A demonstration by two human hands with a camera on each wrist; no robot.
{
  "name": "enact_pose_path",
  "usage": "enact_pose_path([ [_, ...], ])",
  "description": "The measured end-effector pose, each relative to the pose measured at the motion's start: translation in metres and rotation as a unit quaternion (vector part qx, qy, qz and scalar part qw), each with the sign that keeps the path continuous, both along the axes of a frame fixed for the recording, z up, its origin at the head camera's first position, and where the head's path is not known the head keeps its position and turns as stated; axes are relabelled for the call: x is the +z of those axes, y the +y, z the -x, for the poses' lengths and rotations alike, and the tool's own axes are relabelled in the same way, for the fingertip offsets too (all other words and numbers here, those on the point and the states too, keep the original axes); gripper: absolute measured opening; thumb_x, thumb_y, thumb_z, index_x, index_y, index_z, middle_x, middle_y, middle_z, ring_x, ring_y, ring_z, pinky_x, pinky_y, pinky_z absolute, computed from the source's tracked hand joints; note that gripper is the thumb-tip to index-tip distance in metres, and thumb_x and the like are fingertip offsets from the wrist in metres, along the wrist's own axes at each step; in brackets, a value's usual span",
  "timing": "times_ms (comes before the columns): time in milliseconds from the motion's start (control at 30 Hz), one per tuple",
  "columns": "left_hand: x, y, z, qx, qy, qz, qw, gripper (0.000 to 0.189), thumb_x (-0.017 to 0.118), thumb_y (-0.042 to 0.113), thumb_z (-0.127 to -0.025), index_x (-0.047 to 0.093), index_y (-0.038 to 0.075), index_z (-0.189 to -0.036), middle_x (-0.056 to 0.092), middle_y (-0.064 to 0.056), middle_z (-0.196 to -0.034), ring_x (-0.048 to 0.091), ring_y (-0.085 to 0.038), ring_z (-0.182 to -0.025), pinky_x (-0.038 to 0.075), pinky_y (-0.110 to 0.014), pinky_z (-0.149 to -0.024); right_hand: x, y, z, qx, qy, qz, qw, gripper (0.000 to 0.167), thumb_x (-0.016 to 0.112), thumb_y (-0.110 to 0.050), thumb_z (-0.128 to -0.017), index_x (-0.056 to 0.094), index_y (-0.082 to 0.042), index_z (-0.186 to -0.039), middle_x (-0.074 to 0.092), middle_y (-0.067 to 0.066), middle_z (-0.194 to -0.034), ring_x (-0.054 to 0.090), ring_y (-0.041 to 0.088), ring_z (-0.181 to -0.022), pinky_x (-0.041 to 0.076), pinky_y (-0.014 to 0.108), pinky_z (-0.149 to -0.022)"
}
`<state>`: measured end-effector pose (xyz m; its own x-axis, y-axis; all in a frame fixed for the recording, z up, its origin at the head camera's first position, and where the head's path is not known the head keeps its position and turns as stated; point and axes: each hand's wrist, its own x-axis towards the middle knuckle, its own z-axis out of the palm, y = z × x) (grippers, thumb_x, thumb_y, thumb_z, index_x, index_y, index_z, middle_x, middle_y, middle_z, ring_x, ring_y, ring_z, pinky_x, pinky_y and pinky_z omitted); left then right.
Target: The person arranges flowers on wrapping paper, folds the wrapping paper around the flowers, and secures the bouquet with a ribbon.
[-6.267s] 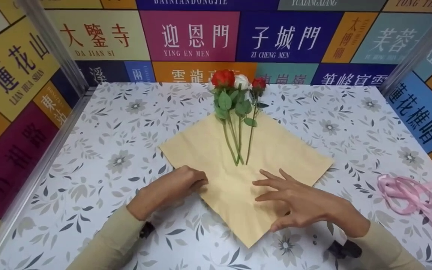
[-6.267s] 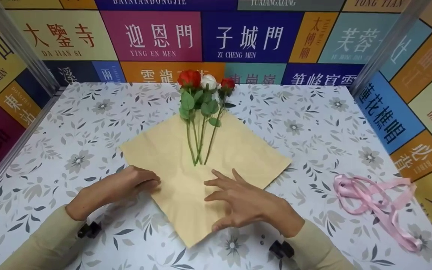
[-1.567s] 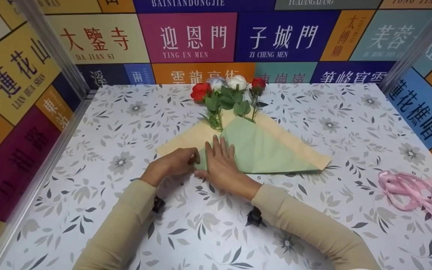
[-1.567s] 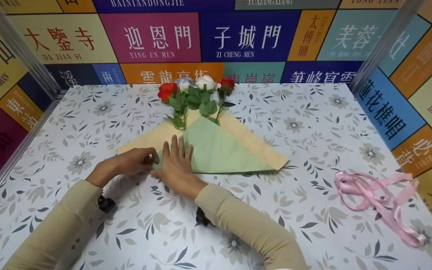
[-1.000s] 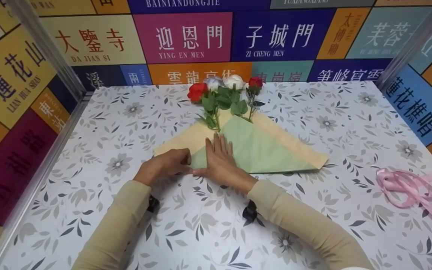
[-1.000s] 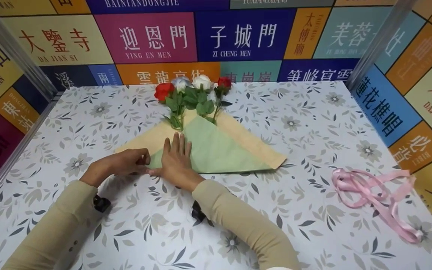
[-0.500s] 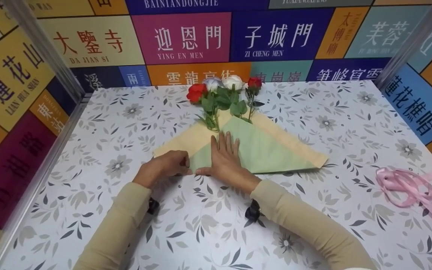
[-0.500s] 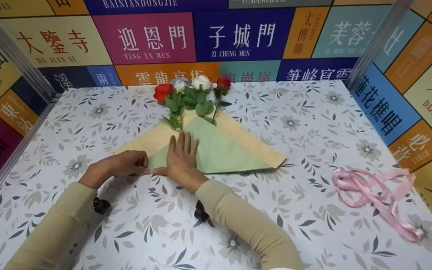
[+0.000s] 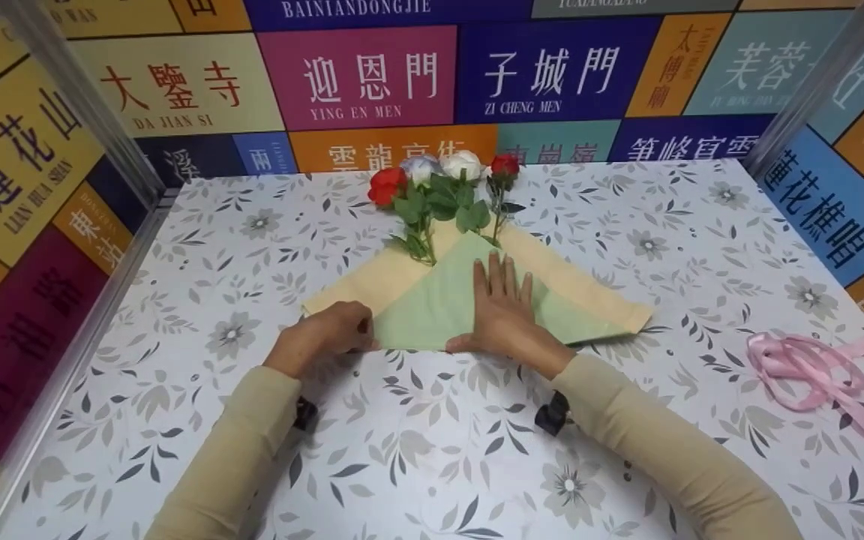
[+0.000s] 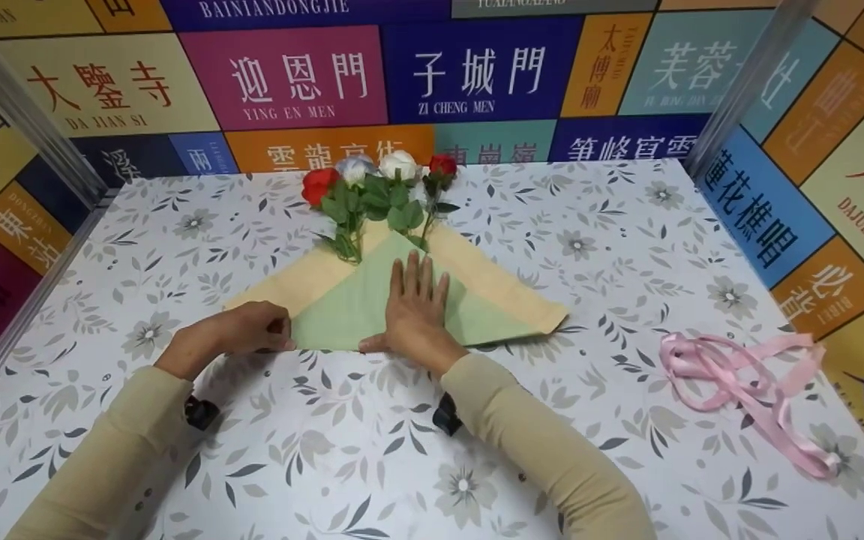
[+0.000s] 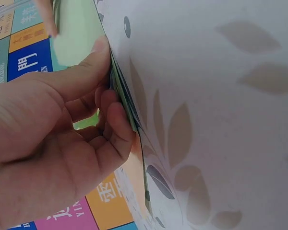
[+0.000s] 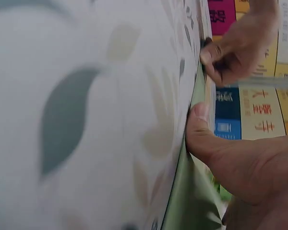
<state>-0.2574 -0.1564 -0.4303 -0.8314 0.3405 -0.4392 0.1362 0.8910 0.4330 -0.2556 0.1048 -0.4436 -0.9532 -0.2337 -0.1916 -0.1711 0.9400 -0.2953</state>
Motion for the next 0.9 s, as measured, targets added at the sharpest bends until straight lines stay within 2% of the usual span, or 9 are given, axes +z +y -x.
enact_pose_path([
  [300,0.002,0.001,0.000,0.001,-0.010,0.003,0.9999,0.016,0.070,0.025,-0.094,0.064,0.010,-0.092,0.059,-0.002,-0.089,0.054,-0.017,-0.081,0.042,-0.029,-0.071,-0.002,0.059,-0.004,-0.014,0.005,0.022,0.9997,0.142,0.084,-0.061,-0.068,-0.007,-0.003,-0.160,-0.022,0.024,-0.164,-0.020,0.047,-0.152,-0.014,0.068,-0.118],
  [467,0.002,-0.001,-0.001,-0.004,-0.001,0.000,1.0000,0.016,0.069,0.024,-0.095,0.064,0.009,-0.091,0.059,-0.002,-0.088,0.053,-0.017,-0.081,0.042,-0.028,-0.071,0.001,0.083,-0.005,-0.034,0.001,0.003,0.9994,0.144,0.083,-0.063,-0.068,-0.010,-0.001,-0.159,-0.021,0.028,-0.163,-0.018,0.051,-0.150,-0.013,0.071,-0.116],
  [667,0.000,-0.002,-0.001,-0.010,0.002,-0.001,0.9999,0.017,0.069,0.025,-0.095,0.064,0.008,-0.093,0.059,-0.003,-0.090,0.053,-0.017,-0.083,0.042,-0.029,-0.073,0.002,0.121,-0.007,-0.063,-0.032,-0.003,0.9975,0.145,0.080,-0.067,-0.069,-0.012,0.002,-0.157,-0.023,0.031,-0.160,-0.020,0.054,-0.147,-0.015,0.075,-0.112],
  [900,-0.001,0.000,0.000,0.005,-0.015,-0.002,0.9999,0.016,0.068,0.025,-0.095,0.064,0.010,-0.095,0.058,-0.002,-0.090,0.053,-0.017,-0.083,0.041,-0.028,-0.072,0.000,0.167,-0.012,-0.095,-0.067,-0.005,0.9932,0.145,0.077,-0.069,-0.071,-0.011,0.009,-0.155,-0.024,0.039,-0.156,-0.023,0.060,-0.143,-0.015,0.080,-0.107],
])
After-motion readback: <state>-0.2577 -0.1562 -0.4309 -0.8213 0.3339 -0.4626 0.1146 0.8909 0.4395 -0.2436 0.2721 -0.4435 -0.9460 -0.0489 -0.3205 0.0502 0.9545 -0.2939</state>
